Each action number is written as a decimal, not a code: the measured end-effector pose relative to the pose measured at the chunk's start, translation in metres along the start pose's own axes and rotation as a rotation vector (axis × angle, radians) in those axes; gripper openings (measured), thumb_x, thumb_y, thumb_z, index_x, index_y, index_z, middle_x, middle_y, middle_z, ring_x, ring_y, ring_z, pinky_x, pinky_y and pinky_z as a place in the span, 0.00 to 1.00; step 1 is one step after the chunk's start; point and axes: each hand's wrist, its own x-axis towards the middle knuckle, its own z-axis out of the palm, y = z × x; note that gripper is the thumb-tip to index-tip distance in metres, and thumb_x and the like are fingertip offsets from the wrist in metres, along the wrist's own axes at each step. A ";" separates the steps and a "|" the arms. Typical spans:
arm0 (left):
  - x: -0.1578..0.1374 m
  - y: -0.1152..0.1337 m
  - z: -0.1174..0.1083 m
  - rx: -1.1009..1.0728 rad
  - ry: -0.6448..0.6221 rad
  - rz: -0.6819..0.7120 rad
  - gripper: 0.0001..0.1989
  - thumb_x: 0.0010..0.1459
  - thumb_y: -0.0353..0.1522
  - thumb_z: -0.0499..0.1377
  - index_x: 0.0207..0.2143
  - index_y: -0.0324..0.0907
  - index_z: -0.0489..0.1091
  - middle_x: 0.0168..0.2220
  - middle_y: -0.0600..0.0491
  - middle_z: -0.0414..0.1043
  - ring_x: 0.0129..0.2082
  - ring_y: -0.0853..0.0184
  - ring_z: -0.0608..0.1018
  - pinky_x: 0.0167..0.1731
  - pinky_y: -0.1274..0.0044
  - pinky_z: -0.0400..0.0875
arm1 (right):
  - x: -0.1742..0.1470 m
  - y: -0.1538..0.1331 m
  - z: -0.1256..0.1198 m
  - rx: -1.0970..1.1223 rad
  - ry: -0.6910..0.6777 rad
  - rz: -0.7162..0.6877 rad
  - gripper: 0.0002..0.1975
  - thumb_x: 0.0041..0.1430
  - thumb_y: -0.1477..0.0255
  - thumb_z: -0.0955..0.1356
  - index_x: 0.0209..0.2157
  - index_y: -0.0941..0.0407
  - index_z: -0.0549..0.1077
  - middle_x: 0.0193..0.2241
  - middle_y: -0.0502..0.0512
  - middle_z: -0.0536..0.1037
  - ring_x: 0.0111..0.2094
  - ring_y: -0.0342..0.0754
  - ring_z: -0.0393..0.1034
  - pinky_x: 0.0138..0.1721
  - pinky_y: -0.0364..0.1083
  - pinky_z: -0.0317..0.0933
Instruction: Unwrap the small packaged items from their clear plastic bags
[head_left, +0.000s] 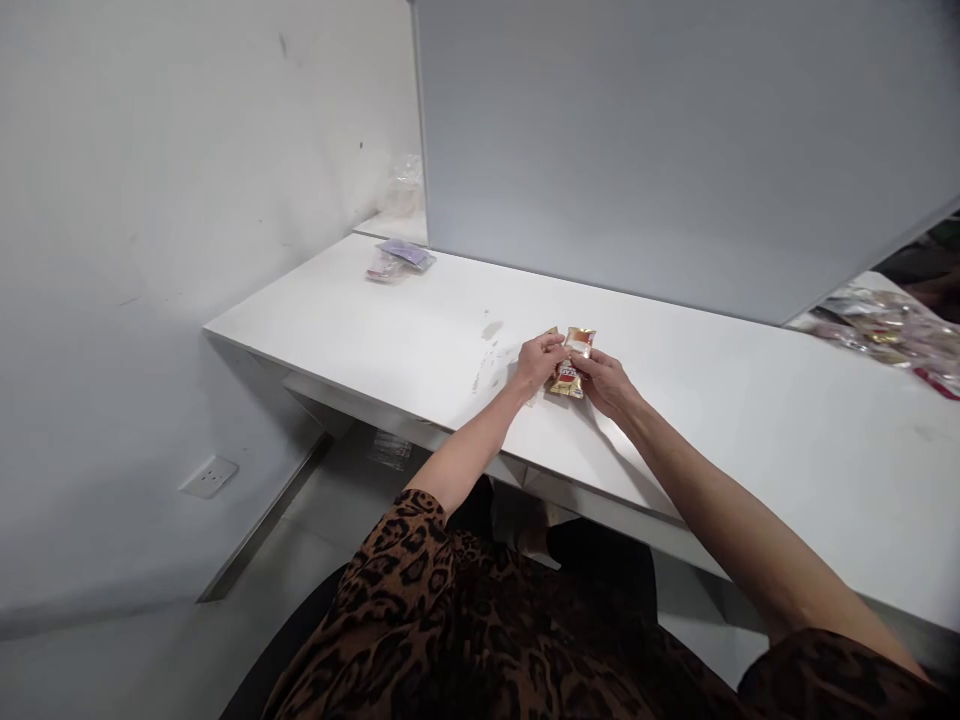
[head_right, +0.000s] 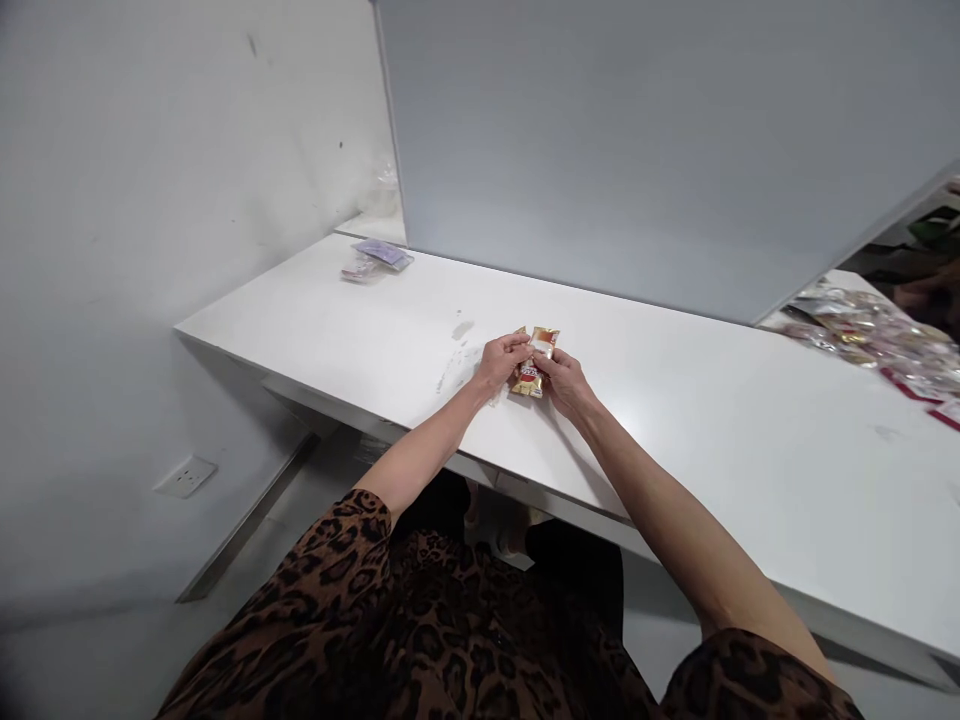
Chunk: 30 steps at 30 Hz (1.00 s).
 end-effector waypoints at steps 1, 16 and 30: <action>0.000 -0.001 0.002 -0.004 -0.041 -0.009 0.20 0.57 0.31 0.67 0.52 0.36 0.77 0.35 0.51 0.79 0.31 0.68 0.77 0.42 0.71 0.76 | -0.005 0.000 -0.001 0.011 -0.012 0.015 0.27 0.34 0.60 0.84 0.36 0.56 0.78 0.34 0.56 0.81 0.36 0.53 0.77 0.43 0.53 0.72; -0.016 0.013 0.008 0.999 0.123 0.251 0.24 0.71 0.33 0.53 0.67 0.39 0.64 0.61 0.38 0.68 0.60 0.55 0.72 0.60 0.67 0.66 | -0.016 0.007 -0.023 -0.118 0.137 -0.029 0.23 0.38 0.63 0.82 0.34 0.56 0.74 0.31 0.52 0.79 0.31 0.48 0.73 0.38 0.50 0.69; -0.018 0.012 -0.001 0.464 -0.042 0.109 0.40 0.50 0.31 0.73 0.65 0.44 0.64 0.39 0.51 0.75 0.40 0.62 0.79 0.46 0.70 0.71 | -0.026 0.002 -0.012 -0.260 0.185 -0.018 0.19 0.50 0.69 0.75 0.43 0.52 0.69 0.30 0.50 0.76 0.29 0.49 0.72 0.36 0.50 0.68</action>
